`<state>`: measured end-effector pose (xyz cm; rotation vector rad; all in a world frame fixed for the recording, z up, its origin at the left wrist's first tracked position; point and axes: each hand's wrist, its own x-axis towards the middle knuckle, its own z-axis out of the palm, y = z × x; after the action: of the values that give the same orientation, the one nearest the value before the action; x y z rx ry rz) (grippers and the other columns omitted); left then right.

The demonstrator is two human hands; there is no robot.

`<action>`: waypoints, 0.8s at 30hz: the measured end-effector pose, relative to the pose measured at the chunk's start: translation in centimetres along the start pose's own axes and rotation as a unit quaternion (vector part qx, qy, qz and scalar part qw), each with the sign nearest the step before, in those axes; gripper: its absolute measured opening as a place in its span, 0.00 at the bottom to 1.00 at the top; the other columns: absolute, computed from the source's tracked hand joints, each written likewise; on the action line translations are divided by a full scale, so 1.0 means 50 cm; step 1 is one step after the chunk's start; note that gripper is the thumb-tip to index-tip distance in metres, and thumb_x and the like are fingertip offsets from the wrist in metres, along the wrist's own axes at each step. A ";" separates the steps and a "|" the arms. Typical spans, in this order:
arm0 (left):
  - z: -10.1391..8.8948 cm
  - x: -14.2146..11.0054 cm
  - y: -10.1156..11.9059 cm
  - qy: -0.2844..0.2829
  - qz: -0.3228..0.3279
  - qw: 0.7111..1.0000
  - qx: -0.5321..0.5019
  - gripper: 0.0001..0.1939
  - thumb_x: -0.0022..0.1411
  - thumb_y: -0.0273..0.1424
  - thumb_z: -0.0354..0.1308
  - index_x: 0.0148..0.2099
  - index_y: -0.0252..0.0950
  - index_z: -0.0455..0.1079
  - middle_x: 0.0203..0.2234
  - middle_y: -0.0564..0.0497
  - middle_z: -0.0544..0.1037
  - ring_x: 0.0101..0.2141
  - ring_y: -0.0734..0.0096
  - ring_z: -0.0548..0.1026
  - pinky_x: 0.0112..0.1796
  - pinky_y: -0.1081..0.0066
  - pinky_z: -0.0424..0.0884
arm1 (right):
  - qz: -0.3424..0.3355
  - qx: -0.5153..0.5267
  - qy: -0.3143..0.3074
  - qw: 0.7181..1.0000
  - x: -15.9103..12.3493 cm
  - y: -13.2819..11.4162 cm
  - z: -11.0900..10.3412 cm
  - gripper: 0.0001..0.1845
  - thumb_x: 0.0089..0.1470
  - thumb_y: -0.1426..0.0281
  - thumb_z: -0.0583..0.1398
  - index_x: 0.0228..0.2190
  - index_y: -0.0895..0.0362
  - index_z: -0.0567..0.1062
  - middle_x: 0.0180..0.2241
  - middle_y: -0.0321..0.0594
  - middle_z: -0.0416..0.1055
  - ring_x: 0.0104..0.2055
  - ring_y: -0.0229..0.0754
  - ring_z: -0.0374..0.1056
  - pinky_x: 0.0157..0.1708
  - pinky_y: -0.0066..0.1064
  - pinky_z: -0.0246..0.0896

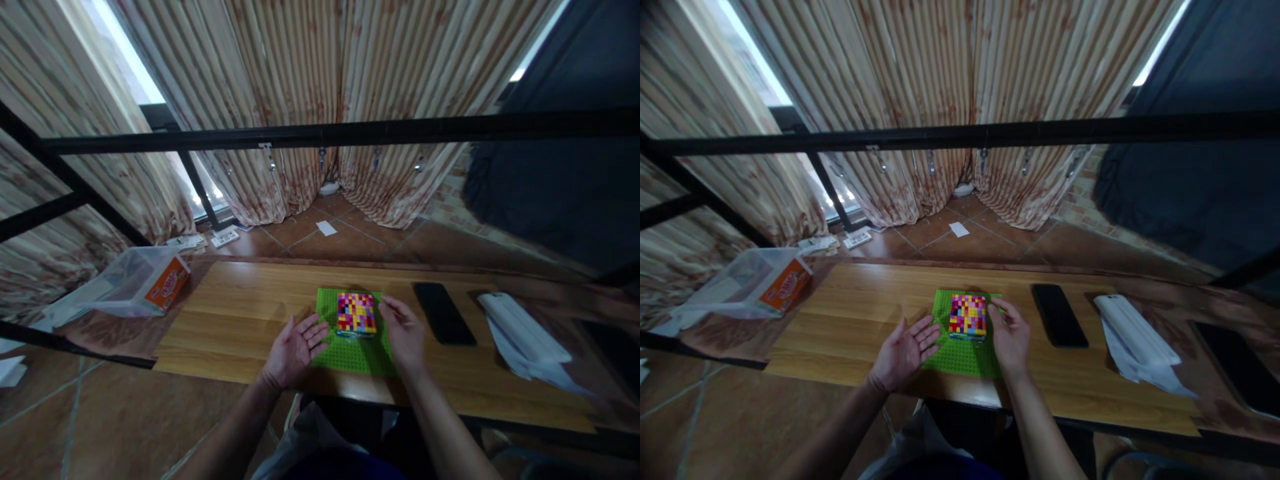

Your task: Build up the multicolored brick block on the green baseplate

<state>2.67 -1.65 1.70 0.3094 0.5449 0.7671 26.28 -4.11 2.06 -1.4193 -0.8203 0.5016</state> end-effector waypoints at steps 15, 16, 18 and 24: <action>0.233 0.123 -0.039 -0.010 0.288 0.669 0.685 0.28 0.59 0.45 0.59 0.58 0.39 0.67 0.61 0.41 0.62 0.63 0.49 0.54 0.63 0.52 0.41 | -0.104 -0.247 -0.057 0.962 -0.109 0.071 -0.182 0.12 0.58 0.64 0.55 0.35 0.53 0.78 0.40 0.44 0.76 0.45 0.47 0.70 0.47 0.43 0.67; 0.236 0.138 -0.045 -0.009 0.287 0.643 0.710 0.29 0.58 0.46 0.58 0.59 0.39 0.66 0.62 0.40 0.60 0.64 0.47 0.52 0.63 0.49 0.37 | -0.117 -0.254 -0.059 0.958 -0.109 0.072 -0.180 0.12 0.58 0.66 0.55 0.35 0.53 0.78 0.39 0.44 0.75 0.45 0.47 0.70 0.46 0.42 0.67; 0.236 0.162 -0.057 0.000 0.277 0.591 0.758 0.31 0.59 0.47 0.57 0.60 0.38 0.65 0.64 0.39 0.58 0.65 0.43 0.48 0.62 0.46 0.31 | -0.137 -0.264 -0.061 0.953 -0.109 0.074 -0.177 0.12 0.59 0.67 0.54 0.36 0.53 0.78 0.39 0.44 0.75 0.44 0.47 0.70 0.44 0.41 0.68; 0.223 0.188 -0.071 0.017 0.243 0.516 0.821 0.31 0.60 0.49 0.54 0.61 0.38 0.63 0.62 0.37 0.61 0.64 0.41 0.51 0.61 0.43 0.29 | -0.163 -0.283 -0.073 0.942 -0.110 0.073 -0.169 0.11 0.59 0.72 0.54 0.34 0.52 0.76 0.37 0.42 0.74 0.43 0.45 0.69 0.43 0.39 0.68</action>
<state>16.59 1.96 5.93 2.3451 1.1397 0.5266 29.69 -13.30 -2.21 -1.7303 -1.3688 0.1113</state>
